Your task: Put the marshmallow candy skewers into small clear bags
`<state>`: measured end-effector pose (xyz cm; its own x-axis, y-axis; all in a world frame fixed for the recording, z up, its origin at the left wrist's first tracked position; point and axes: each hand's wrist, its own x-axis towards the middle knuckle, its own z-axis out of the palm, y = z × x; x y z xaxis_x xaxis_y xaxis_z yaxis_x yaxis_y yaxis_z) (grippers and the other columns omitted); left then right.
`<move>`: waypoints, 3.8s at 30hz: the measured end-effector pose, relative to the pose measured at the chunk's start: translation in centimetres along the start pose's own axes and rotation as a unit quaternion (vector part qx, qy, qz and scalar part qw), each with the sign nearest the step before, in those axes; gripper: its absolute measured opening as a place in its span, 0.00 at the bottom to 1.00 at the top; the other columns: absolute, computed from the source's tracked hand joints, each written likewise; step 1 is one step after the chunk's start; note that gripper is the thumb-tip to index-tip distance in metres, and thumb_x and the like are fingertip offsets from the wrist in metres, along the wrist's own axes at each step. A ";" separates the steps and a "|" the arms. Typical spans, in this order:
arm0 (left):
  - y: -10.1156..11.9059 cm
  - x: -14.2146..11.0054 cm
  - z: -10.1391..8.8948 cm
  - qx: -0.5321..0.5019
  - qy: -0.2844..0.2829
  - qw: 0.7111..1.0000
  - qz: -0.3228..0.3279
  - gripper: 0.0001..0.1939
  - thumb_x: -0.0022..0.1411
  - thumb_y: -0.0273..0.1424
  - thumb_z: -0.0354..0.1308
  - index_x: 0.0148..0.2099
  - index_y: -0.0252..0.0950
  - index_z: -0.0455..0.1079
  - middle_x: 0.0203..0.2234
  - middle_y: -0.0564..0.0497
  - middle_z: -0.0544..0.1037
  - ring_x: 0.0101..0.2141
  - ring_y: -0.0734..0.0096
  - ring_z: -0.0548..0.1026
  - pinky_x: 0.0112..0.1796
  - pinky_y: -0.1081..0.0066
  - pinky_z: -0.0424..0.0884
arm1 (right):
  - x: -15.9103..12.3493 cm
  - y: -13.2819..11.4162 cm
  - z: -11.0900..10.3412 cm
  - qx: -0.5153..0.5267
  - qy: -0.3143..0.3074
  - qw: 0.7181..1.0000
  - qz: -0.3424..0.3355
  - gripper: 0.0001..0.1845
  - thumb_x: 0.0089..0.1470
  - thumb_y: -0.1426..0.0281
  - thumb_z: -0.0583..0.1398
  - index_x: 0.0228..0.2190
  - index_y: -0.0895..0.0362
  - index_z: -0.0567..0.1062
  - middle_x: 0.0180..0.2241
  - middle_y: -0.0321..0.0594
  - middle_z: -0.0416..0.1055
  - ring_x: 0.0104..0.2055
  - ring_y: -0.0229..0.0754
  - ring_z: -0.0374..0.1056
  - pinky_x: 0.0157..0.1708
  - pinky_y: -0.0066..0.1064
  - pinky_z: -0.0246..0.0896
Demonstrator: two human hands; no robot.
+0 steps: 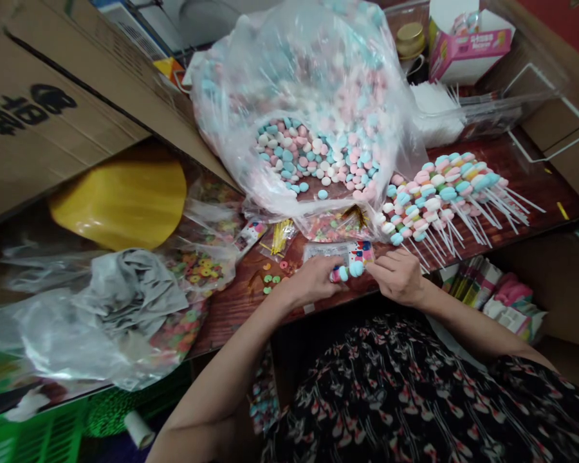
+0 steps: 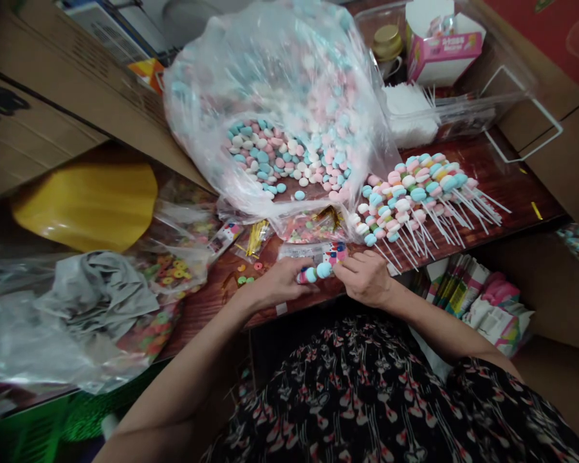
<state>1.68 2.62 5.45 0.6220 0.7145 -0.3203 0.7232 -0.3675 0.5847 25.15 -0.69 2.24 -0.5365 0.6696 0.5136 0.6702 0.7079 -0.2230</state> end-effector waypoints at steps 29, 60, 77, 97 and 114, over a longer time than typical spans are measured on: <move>-0.3 -1.1 1.0 -0.210 -0.056 0.976 -0.018 0.27 0.45 0.45 0.69 0.44 0.35 0.74 0.31 0.55 0.75 0.36 0.65 0.70 0.40 0.68 0.66 | 1.1 0.7 0.0 0.066 -0.080 0.988 -0.118 0.13 0.58 0.76 0.51 0.29 0.57 0.74 0.25 0.36 0.71 0.26 0.36 0.58 0.28 0.32 0.44; 1.9 -3.7 2.3 -0.376 0.337 0.863 0.025 0.13 0.50 0.36 0.70 0.37 0.39 0.73 0.26 0.53 0.76 0.26 0.74 0.72 0.30 0.72 0.69 | 0.7 -0.3 1.9 0.371 0.042 0.888 0.269 0.10 0.59 0.66 0.58 0.31 0.56 0.78 0.22 0.33 0.69 0.24 0.34 0.62 0.27 0.26 0.57; 3.1 3.2 0.3 -0.791 0.350 0.502 -0.029 0.27 0.60 0.50 0.59 0.21 0.36 0.54 0.16 0.59 0.61 0.20 0.78 0.67 0.38 0.68 0.73 | 1.2 -4.1 3.4 0.198 0.102 0.961 0.161 0.10 0.59 0.72 0.55 0.34 0.58 0.77 0.28 0.43 0.76 0.30 0.40 0.70 0.35 0.31 0.63; 1.1 2.6 0.7 -0.798 0.361 0.470 -0.109 0.29 0.59 0.55 0.54 0.21 0.36 0.61 0.15 0.54 0.70 0.26 0.68 0.77 0.40 0.60 0.76 | 2.2 -2.0 3.1 -0.034 0.024 0.994 0.099 0.13 0.58 0.75 0.53 0.27 0.57 0.75 0.21 0.39 0.69 0.25 0.38 0.58 0.29 0.34 0.43; 0.8 0.9 2.7 -0.733 0.333 0.592 -0.018 0.25 0.54 0.58 0.58 0.31 0.39 0.67 0.32 0.51 0.77 0.41 0.61 0.77 0.47 0.56 0.71 | 2.9 -3.1 3.5 0.420 -0.012 0.853 0.309 0.13 0.59 0.67 0.55 0.24 0.56 0.71 0.19 0.30 0.63 0.23 0.33 0.58 0.27 0.25 0.52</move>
<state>3.62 1.35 3.66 0.0044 0.9622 -0.2722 -0.6102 0.2182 0.7616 19.70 -0.22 1.49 -0.2316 0.9704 0.0679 0.2305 0.1225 -0.9653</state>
